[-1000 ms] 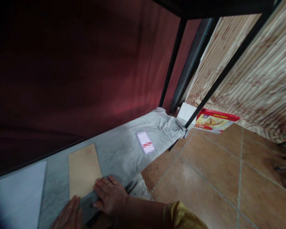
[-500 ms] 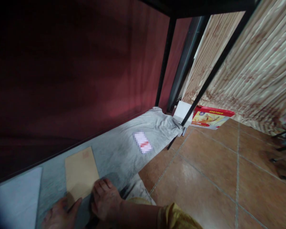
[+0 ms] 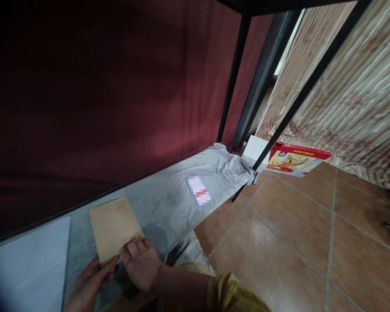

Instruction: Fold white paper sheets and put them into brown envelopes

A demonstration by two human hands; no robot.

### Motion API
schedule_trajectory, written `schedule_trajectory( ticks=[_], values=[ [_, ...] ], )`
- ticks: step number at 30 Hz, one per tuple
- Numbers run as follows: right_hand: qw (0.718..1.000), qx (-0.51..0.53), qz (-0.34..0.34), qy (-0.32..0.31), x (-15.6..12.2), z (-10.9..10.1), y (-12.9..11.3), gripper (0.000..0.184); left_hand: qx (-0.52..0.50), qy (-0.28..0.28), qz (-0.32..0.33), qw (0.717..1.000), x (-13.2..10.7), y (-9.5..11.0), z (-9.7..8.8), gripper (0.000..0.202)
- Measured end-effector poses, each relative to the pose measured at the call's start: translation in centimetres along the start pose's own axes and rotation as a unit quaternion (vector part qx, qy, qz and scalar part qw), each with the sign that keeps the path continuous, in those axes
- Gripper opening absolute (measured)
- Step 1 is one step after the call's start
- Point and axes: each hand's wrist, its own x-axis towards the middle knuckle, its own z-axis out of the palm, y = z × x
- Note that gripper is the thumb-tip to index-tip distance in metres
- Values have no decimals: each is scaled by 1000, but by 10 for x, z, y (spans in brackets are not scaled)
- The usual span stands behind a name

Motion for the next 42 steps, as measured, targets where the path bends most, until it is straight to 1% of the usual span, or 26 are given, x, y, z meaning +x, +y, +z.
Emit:
schedule_trajectory(
  ticks=[3, 5, 7, 9, 10, 12, 14, 16, 18, 19, 21, 23, 24, 25, 26, 27, 28, 31, 35, 38, 42],
  values=[
    [1000, -2, -4, 0, 3, -4, 0, 37, -68, -6, -69, 995, -10, 13, 5, 46],
    [1000, 1, -11, -9, 6, -12, 2, 37, -119, -7, -102, 988, -16, 26, 8, 46],
    [1000, 10, -17, -16, 10, -24, 6, 37, -163, -9, -103, 981, -21, 39, 10, 49],
    [999, 30, -5, -15, 15, -37, 11, 38, -211, -12, -85, 974, -26, 50, 10, 51],
    [999, 48, 11, -9, 19, -42, 13, 39, -234, -16, -77, 969, -28, 53, 10, 52],
    [992, 111, 63, 21, 26, -49, 17, 37, -270, -31, -69, 960, -32, 57, 10, 54],
    [969, 203, 128, 61, 32, -49, 18, 29, -288, -46, -76, 954, -36, 55, 14, 55],
    [930, 300, 193, 90, 35, -40, 15, 26, -303, -49, -93, 947, -39, 50, 20, 48],
    [874, 402, 253, 104, 35, -26, 9, 28, -325, -44, -114, 938, -40, 43, 26, 37],
    [837, 458, 281, 106, 34, -19, 5, 28, -337, -40, -123, 933, -41, 39, 29, 33],
    [746, 569, 330, 106, 31, -7, -2, 26, -347, -31, -134, 928, -41, 34, 31, 32],
    [655, 652, 367, 104, 29, -3, -5, 23, -333, -24, -132, 933, -42, 31, 30, 33],
    [619, 679, 382, 102, 28, -3, -5, 23, -321, -21, -127, 938, -42, 31, 28, 35],
    [591, 697, 395, 99, 27, -4, -3, 25, -308, -20, -119, 944, -42, 31, 26, 38],
    [571, 708, 406, 95, 27, -7, -1, 29, -295, -22, -111, 949, -42, 31, 24, 41],
    [562, 712, 413, 85, 26, -9, 3, 31, -282, -25, -102, 954, -42, 31, 22, 45],
    [558, 713, 416, 85, 26, -12, 7, 32, -270, -32, -96, 958, -42, 31, 21, 47],
    [558, 701, 435, 97, 26, -16, 19, 31, -227, -36, -74, 970, -37, 29, 16, 49],
    [573, 692, 433, 78, 25, -13, 29, 33, -186, -30, -43, 981, -29, 21, 11, 48],
    [591, 678, 432, 72, 23, -9, 33, 31, -182, -31, -30, 982, -23, 16, 9, 48],
    [609, 660, 433, 74, 20, -5, 42, 33, -187, -15, -22, 982, -16, 16, 16, 53]
  ],
)
